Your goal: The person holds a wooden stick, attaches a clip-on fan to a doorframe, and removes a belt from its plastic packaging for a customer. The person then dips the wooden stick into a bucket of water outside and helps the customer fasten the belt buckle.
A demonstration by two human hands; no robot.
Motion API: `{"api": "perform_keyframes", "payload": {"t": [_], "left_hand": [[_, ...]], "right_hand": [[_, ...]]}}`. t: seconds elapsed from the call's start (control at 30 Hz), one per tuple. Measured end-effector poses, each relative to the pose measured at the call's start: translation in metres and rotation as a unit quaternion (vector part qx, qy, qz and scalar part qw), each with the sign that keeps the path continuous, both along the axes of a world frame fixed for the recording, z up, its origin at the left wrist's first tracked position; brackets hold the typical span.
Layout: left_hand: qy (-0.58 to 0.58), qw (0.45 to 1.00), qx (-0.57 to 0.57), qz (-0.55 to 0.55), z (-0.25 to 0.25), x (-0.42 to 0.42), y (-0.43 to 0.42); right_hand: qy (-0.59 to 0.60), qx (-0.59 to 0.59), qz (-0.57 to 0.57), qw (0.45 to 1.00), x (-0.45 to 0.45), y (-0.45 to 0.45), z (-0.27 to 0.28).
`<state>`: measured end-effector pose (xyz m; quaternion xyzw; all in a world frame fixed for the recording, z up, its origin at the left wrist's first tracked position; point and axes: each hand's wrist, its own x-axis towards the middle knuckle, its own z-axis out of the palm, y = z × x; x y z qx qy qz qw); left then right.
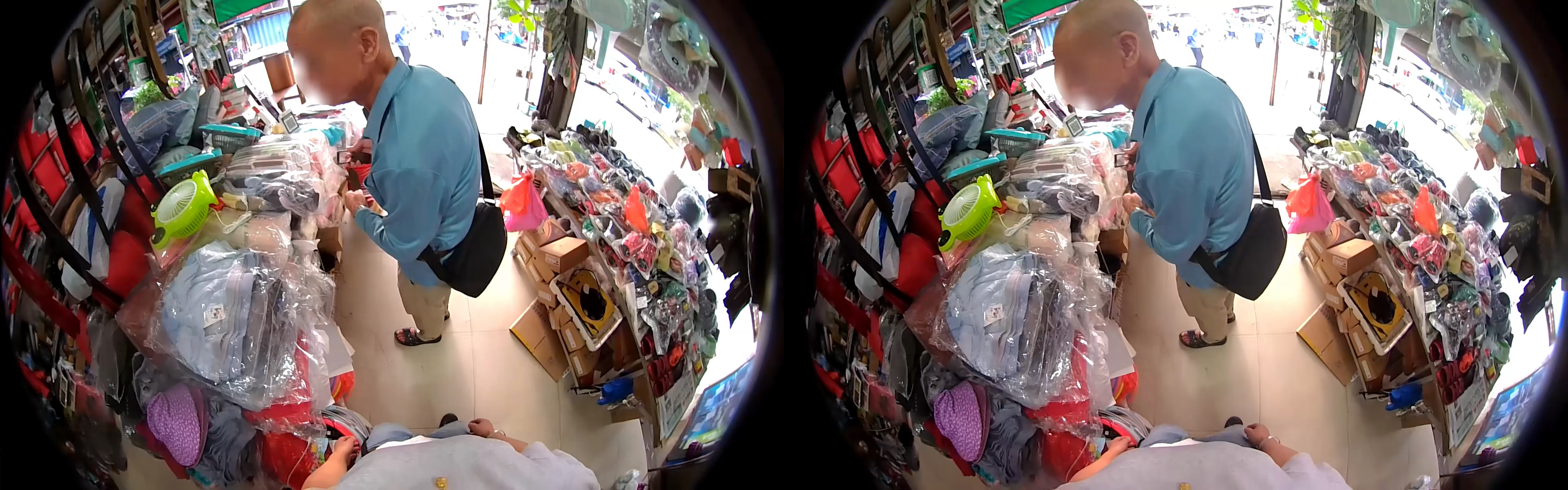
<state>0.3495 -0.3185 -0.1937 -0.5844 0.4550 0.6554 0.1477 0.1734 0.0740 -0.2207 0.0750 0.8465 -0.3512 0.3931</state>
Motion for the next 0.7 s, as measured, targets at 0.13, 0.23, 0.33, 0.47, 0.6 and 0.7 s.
{"api": "perform_keyframes", "payload": {"t": [0.13, 0.23, 0.33, 0.47, 0.6, 0.7], "left_hand": [[0.02, 0.999, -0.002, -0.033, 0.001, -0.002, 0.001], [0.029, 0.999, 0.034, -0.013, 0.006, -0.003, 0.002], [0.015, 1.0, 0.017, -0.004, 0.007, -0.004, 0.007], [0.01, 1.0, -0.003, -0.017, 0.011, -0.003, 0.01], [0.014, 0.999, -0.026, -0.022, 0.009, -0.001, 0.015], [0.018, 0.998, -0.028, -0.046, -0.002, 0.002, 0.012]], "right_hand": [[0.008, -0.007, -0.009, 1.0, -0.005, -0.002, 0.007], [0.006, -0.008, -0.003, 1.0, -0.006, -0.001, 0.001], [0.006, -0.016, -0.006, 1.0, -0.009, -0.001, 0.001], [0.013, -0.014, -0.003, 1.0, -0.012, -0.002, 0.001], [-0.002, -0.02, -0.029, 0.999, -0.015, -0.004, 0.014], [-0.03, -0.014, -0.05, 0.998, -0.017, -0.005, 0.016]]}}
